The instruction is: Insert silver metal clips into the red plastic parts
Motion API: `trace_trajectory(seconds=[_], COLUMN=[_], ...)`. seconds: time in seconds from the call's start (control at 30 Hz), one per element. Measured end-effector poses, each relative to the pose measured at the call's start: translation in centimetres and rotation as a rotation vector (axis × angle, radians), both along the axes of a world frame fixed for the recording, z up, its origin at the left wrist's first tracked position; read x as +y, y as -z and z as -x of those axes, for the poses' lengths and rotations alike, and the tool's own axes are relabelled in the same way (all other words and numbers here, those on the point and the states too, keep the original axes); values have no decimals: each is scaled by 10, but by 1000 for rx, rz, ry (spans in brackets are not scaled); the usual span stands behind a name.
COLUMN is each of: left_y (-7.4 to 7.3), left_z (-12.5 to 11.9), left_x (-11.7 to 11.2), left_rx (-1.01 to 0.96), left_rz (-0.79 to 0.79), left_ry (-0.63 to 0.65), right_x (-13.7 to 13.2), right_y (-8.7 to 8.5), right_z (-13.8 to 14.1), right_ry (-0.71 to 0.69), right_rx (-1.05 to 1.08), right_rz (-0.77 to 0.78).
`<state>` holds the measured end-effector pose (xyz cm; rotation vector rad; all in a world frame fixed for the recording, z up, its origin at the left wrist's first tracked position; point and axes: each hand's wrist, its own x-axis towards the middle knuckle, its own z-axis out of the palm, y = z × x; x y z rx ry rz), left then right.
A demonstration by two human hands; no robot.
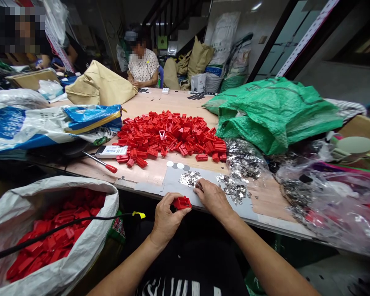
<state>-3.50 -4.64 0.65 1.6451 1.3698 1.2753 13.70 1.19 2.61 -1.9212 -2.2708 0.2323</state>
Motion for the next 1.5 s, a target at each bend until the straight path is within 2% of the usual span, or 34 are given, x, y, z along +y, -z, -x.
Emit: trace_trajectory(seconds=[0.5, 0.8, 1.17, 1.27, 1.4, 1.5], left_y=[3, 0, 10, 11, 11, 10], left_z=[-2, -2, -4, -3, -6, -7], left_x=[-3, -4, -1, -1, 1, 3], left_rx=[-66, -61, -98, -180, -463, -584], left_rz=[38, 46, 92, 158, 329, 371], left_ry=[16, 18, 56, 68, 117, 117], right_x=[3, 2, 8, 7, 6, 4], right_y=[0, 0, 2, 5, 10, 11], right_z=[4, 6, 14, 13, 11, 8], right_ry=[-10, 3, -13, -13, -16, -29], right_rx=[-16, -8, 73, 106, 144, 173], right_rz=[-15, -24, -66, -72, -62, -58])
